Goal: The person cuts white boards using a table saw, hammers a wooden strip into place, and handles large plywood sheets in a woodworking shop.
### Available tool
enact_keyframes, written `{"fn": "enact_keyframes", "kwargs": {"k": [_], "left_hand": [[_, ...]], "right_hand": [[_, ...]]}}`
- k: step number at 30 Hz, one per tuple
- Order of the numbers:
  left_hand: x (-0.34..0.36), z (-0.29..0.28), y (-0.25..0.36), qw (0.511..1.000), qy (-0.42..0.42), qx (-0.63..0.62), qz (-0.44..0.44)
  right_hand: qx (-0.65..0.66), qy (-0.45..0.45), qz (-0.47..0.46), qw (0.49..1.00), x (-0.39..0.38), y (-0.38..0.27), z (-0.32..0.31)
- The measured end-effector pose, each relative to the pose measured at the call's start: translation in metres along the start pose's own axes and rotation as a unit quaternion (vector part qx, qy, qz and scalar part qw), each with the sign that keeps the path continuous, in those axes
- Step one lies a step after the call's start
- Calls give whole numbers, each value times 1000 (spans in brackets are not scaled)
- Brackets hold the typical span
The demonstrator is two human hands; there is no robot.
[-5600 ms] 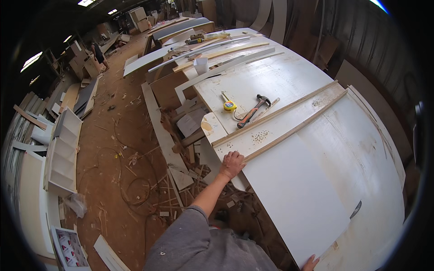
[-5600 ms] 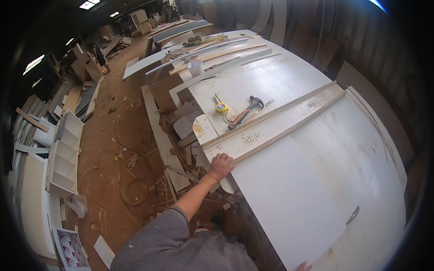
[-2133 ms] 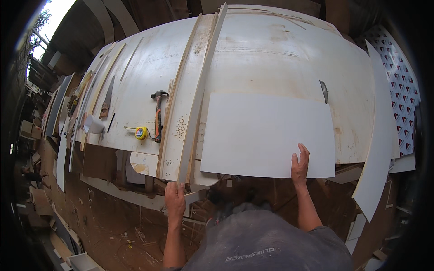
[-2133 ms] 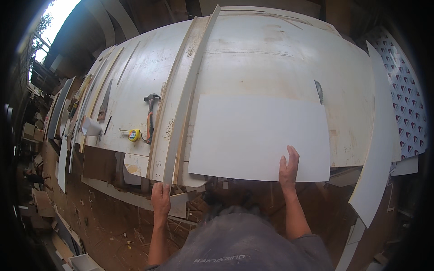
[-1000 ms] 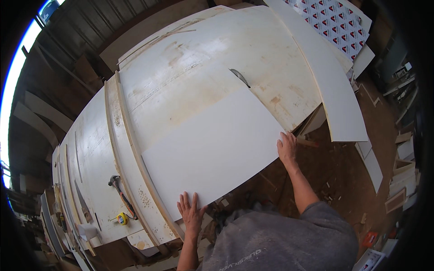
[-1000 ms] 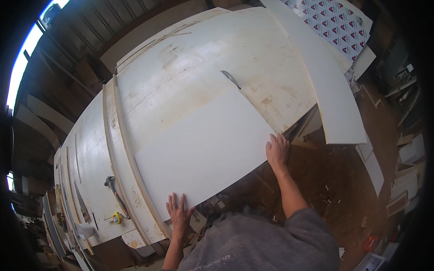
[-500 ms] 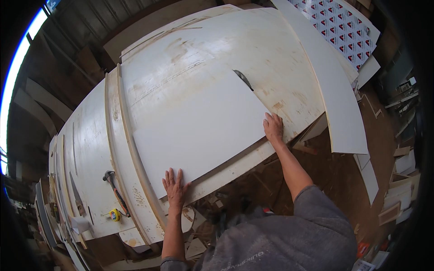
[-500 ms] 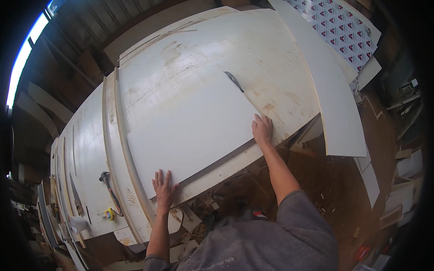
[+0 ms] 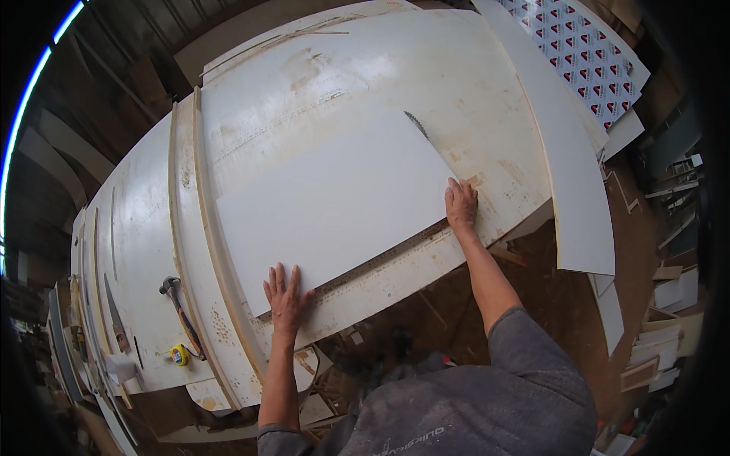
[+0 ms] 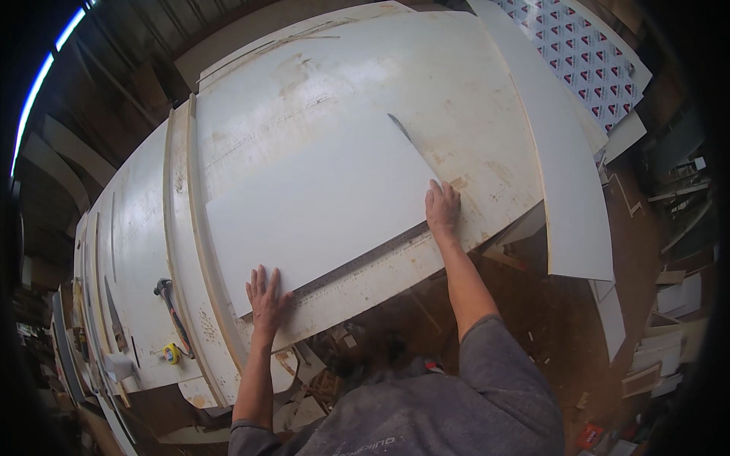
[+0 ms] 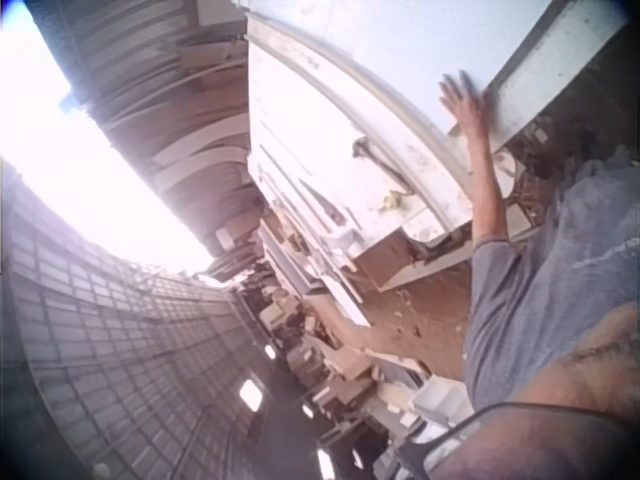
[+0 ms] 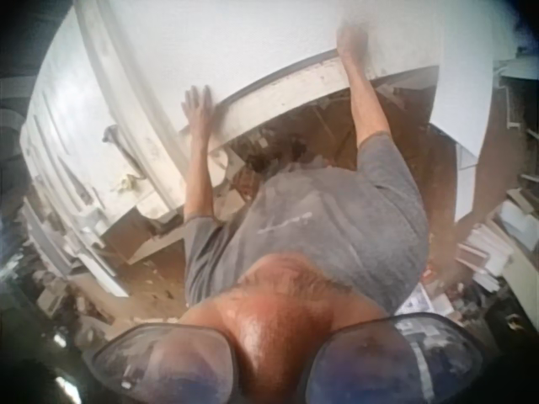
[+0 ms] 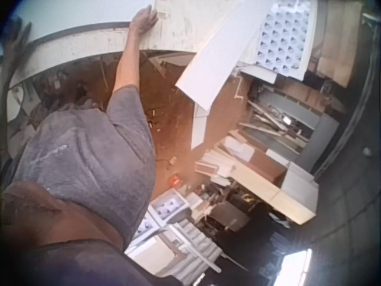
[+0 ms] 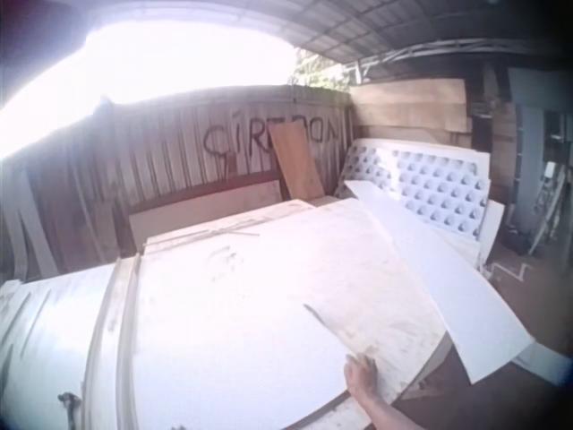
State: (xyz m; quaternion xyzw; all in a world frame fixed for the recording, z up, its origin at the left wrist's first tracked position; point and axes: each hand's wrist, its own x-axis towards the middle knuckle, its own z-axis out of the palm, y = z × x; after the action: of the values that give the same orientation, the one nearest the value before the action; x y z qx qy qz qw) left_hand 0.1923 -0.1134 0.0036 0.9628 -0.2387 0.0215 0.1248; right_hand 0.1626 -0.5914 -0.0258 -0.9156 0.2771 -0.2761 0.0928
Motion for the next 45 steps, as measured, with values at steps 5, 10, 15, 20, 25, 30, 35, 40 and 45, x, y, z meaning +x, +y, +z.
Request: {"fn": "enact_keyframes", "kwargs": {"k": [5,10,15,20,25,30,35,40,45], "left_hand": [[-2,-5,-7,999,-8,-27,-16],[-1,-41,-32,992,63,-99,-47],[-63,-89,-170,944,232,0,-233],[-111,-84,-229,926,135,-21,-352],[-104,-68,-243,929,119,-31,-350],[-97,-55,-234,935,177,-53,-303],[-98,-57,-235,938,165,-57,-299],[-98,-59,-236,943,167,-62,-282],[-86,-51,-228,949,171,-76,-255]], "right_hand": [[10,40,-37,998,1,-5,16],[-26,17,-10,999,-6,8,4],[32,-29,-151,988,-41,-64,-34],[167,-215,-326,905,-129,-205,-56],[127,-218,-339,906,-150,-258,-32],[121,-216,-330,911,-157,-263,-18],[137,-237,-323,906,-156,-270,-15],[137,-239,-331,903,-153,-271,-12],[134,-255,-311,906,-143,-255,-11]]}}
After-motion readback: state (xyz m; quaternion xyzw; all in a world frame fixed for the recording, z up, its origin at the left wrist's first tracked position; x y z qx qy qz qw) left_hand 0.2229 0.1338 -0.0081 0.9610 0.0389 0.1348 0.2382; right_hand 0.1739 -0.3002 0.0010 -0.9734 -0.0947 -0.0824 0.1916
